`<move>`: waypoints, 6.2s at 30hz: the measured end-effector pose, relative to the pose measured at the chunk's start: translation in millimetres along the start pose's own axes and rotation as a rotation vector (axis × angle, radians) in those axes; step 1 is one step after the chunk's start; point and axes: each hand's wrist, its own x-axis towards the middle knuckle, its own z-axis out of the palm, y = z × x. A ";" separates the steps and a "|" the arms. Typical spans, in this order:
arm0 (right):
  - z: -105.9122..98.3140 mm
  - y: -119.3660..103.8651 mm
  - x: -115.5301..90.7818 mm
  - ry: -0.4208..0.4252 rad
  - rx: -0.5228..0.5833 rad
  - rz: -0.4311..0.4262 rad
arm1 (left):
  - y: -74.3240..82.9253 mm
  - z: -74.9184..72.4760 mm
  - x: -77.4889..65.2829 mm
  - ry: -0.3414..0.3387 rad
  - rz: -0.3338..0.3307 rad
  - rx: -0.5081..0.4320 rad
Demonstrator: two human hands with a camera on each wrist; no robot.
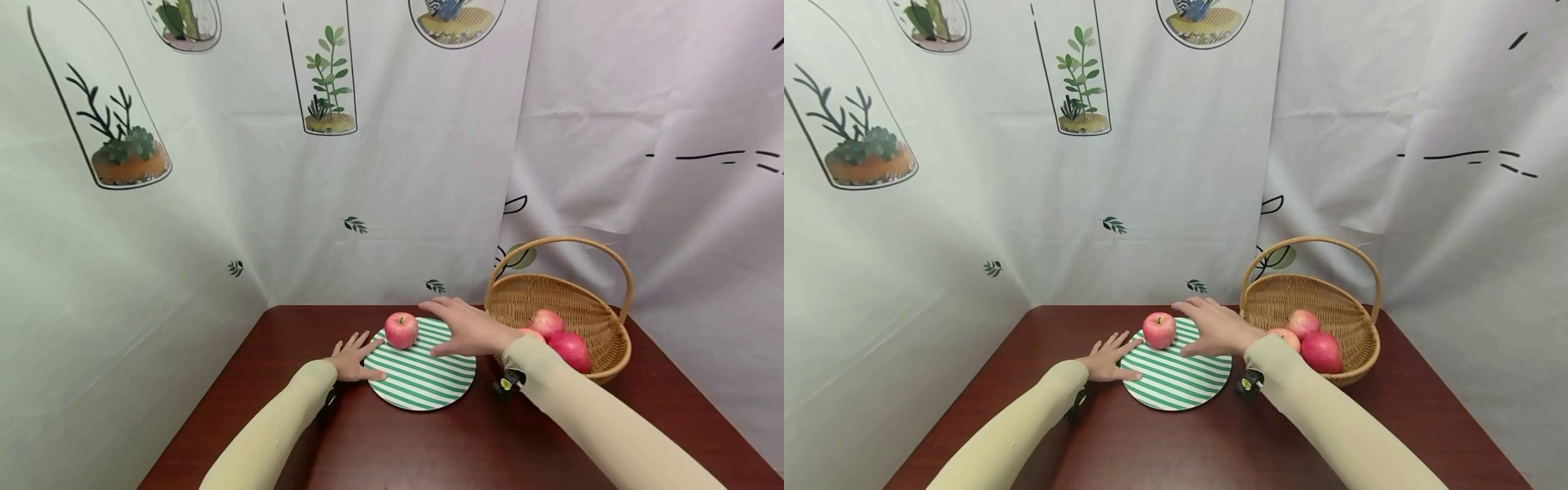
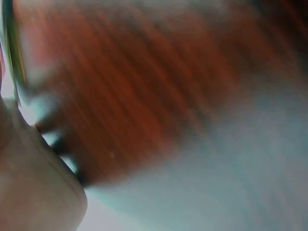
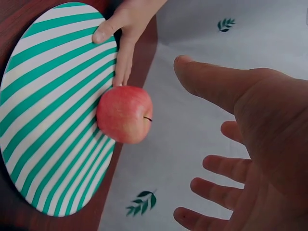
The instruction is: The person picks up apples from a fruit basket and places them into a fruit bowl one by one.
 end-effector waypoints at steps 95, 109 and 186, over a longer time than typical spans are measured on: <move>-46.1 199.8 -90.4 0.330 0.774 0.447 | 23.7 -16.8 -19.2 -0.019 -0.029 -0.008; -25.2 207.1 -96.1 0.287 0.629 0.493 | 19.1 -16.1 -20.0 -0.015 -0.030 0.023; -0.5 209.6 -93.8 0.128 0.300 0.389 | 17.4 -15.3 -16.8 -0.023 -0.031 0.020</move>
